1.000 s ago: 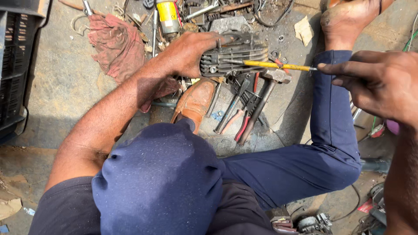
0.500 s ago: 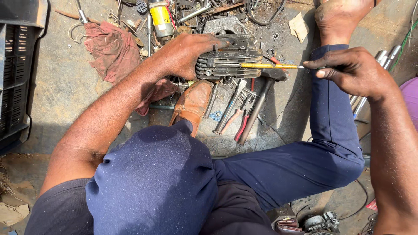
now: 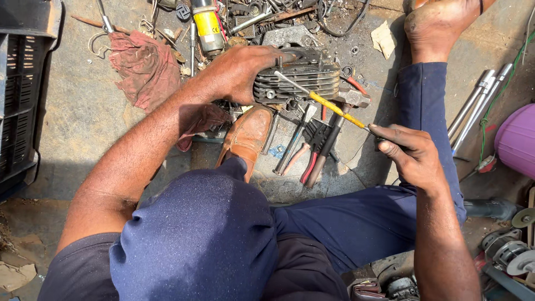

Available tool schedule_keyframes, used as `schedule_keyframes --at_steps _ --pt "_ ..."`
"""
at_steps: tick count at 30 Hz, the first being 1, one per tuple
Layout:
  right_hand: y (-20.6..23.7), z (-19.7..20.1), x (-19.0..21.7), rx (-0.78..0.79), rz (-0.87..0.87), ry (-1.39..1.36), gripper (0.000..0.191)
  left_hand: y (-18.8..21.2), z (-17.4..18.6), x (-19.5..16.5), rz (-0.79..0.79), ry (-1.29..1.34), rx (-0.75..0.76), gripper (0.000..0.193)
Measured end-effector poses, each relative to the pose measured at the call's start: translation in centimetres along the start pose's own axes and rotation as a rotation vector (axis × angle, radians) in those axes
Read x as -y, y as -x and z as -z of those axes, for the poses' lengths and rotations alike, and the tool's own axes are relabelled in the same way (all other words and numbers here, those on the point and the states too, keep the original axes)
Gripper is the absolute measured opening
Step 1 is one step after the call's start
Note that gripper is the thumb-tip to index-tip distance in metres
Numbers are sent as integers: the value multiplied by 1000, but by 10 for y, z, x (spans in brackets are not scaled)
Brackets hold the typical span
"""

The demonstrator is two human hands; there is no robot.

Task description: The person repairs a disassembled engine component using pliers, a hammer, and a screwdriver to remove and manipulate internal parts including the piston.

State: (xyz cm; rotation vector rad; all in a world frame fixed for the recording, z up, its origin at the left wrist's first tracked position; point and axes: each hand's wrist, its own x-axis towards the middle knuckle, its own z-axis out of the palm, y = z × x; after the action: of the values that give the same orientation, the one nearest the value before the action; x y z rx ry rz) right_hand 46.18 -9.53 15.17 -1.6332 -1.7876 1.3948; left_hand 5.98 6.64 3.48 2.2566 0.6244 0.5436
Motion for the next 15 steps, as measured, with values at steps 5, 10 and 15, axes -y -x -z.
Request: schedule_keyframes --at_steps 5,10,15 --pt "33 -11 -6 -211 -129 -162 38 -5 11 13 107 50 73 96" --pt "46 -44 -1 -449 -85 -320 44 -4 15 24 123 -43 -38 87" --pt "32 -81 -3 -322 -198 -241 39 -2 13 32 164 -52 -50 93"
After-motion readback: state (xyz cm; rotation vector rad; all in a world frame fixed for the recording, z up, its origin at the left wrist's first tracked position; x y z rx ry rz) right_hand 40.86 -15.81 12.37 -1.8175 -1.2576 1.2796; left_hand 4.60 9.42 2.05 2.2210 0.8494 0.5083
